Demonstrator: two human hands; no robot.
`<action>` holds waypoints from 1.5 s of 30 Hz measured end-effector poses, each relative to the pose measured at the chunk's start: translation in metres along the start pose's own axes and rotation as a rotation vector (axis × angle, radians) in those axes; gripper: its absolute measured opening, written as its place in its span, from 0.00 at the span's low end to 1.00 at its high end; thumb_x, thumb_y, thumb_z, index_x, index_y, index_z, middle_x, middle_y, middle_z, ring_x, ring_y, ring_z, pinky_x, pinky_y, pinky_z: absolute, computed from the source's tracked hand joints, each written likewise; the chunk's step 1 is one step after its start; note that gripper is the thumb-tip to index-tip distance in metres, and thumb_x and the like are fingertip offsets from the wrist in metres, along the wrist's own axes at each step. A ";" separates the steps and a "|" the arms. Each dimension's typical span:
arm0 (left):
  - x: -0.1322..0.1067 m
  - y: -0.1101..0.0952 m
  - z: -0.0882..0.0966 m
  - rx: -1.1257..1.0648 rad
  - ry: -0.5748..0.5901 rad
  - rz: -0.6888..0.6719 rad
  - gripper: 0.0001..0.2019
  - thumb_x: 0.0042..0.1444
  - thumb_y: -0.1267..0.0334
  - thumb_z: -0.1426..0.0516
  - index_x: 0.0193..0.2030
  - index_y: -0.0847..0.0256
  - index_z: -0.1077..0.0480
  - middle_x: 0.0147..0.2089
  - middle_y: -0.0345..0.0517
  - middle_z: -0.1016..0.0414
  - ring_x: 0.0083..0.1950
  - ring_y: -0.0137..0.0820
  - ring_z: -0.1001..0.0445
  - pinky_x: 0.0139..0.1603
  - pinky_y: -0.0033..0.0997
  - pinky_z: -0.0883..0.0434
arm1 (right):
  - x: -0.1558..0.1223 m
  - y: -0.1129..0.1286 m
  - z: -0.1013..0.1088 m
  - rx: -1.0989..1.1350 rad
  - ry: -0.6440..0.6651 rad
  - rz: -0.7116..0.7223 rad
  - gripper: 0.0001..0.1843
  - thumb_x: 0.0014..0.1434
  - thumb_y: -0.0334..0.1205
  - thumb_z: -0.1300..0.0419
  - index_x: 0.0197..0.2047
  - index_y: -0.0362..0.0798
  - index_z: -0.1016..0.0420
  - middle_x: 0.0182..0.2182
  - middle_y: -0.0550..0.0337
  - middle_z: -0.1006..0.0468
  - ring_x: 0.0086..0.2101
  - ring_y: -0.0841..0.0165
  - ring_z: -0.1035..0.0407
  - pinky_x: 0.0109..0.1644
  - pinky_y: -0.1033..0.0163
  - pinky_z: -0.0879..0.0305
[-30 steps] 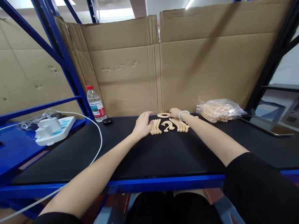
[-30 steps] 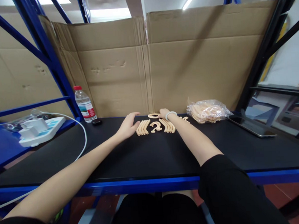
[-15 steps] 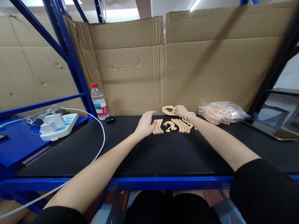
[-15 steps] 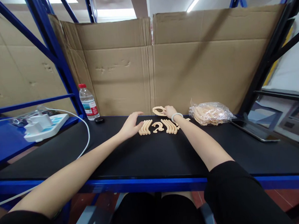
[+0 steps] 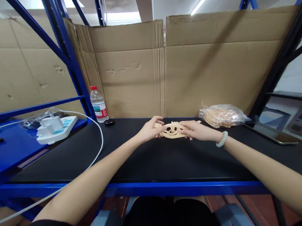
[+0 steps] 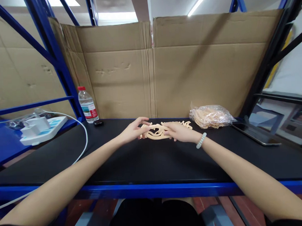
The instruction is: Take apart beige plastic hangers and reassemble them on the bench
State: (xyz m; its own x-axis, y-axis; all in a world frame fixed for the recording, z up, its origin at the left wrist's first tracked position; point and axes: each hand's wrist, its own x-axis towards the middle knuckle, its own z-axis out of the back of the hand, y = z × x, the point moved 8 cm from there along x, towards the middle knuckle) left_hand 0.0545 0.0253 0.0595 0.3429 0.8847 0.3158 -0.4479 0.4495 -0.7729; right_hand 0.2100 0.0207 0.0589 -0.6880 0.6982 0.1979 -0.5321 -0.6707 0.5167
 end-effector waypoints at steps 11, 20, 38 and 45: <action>-0.011 -0.016 -0.032 0.052 0.250 -0.064 0.11 0.58 0.57 0.48 0.41 0.62 0.34 0.31 0.39 0.33 0.21 0.23 0.34 0.15 0.21 0.33 | -0.007 0.003 -0.004 0.328 -0.195 -0.019 0.19 0.55 0.42 0.39 0.49 0.48 0.32 0.35 0.59 0.27 0.24 0.73 0.35 0.25 0.66 0.37; -0.009 -0.014 -0.024 -0.063 0.148 -0.060 0.10 0.57 0.56 0.46 0.38 0.61 0.37 0.29 0.40 0.30 0.22 0.25 0.32 0.14 0.20 0.34 | -0.006 -0.017 -0.018 0.611 -0.110 -0.186 0.23 0.49 0.42 0.33 0.47 0.44 0.30 0.33 0.58 0.26 0.28 0.73 0.32 0.33 0.63 0.31; -0.004 -0.010 0.005 -0.128 -0.203 -0.051 0.08 0.61 0.58 0.49 0.43 0.60 0.36 0.25 0.36 0.29 0.15 0.21 0.34 0.12 0.17 0.38 | -0.005 -0.003 -0.022 0.377 -0.051 -0.114 0.13 0.51 0.47 0.37 0.30 0.44 0.24 0.27 0.61 0.27 0.28 0.72 0.36 0.34 0.63 0.41; -0.002 -0.003 0.012 -0.208 -0.271 0.004 0.05 0.62 0.62 0.50 0.36 0.59 0.41 0.22 0.34 0.30 0.12 0.21 0.36 0.12 0.17 0.39 | -0.006 -0.010 -0.017 0.484 -0.148 -0.153 0.14 0.51 0.48 0.38 0.27 0.44 0.29 0.19 0.66 0.36 0.20 0.76 0.43 0.26 0.65 0.47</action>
State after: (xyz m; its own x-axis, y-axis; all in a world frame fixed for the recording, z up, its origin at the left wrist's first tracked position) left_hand 0.0453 0.0242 0.0675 0.0974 0.8995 0.4258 -0.2614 0.4360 -0.8612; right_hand 0.2108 0.0193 0.0389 -0.5243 0.8306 0.1877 -0.3085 -0.3907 0.8673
